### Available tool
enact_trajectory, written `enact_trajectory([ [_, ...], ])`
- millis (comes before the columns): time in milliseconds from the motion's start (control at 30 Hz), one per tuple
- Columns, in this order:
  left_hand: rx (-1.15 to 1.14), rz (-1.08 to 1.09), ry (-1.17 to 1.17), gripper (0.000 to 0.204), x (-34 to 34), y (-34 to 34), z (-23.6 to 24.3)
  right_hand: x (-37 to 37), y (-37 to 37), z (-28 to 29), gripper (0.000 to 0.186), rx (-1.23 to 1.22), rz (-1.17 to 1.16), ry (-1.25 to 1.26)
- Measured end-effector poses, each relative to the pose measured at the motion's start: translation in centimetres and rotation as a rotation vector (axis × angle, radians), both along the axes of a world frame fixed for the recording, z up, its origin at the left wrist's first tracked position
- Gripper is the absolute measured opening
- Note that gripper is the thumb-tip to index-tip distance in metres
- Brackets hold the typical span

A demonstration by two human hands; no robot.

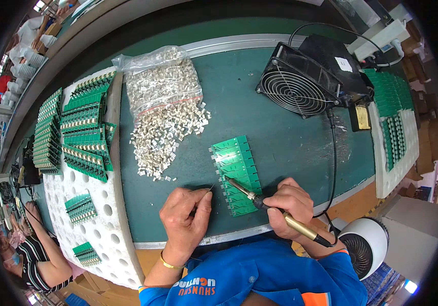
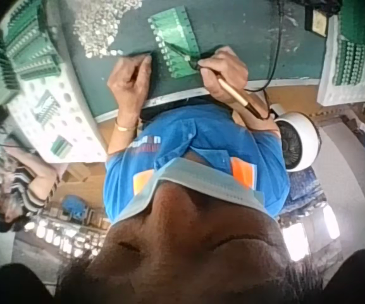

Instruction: The person solders electronic components onto circuit boards using a soldering iron and solder wire.

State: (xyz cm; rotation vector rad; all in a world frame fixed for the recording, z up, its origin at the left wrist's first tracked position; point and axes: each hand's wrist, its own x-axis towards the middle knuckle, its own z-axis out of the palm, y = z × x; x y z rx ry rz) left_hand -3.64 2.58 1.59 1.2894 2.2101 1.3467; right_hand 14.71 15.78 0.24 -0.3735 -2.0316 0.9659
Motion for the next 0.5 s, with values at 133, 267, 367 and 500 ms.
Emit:
enact_trajectory([
  [133,-0.009,-0.012,-0.007,0.005,0.02,-0.03,0.13,-0.01,0.03,0.04,0.013,-0.004,-0.004,-0.002],
  [267,0.019,-0.02,0.007,0.005,-0.04,-0.02,-0.03,-0.04,0.01,0.13,0.013,-0.003,0.001,-0.011],
  [367,0.027,-0.024,0.007,0.005,-0.1,-0.07,0.08,-0.06,0.03,0.06,0.012,-0.012,-0.001,-0.015],
  [500,0.024,-0.03,0.007,0.005,-0.12,-0.07,0.13,-0.14,0.07,0.16,0.015,0.02,0.021,-0.024],
])
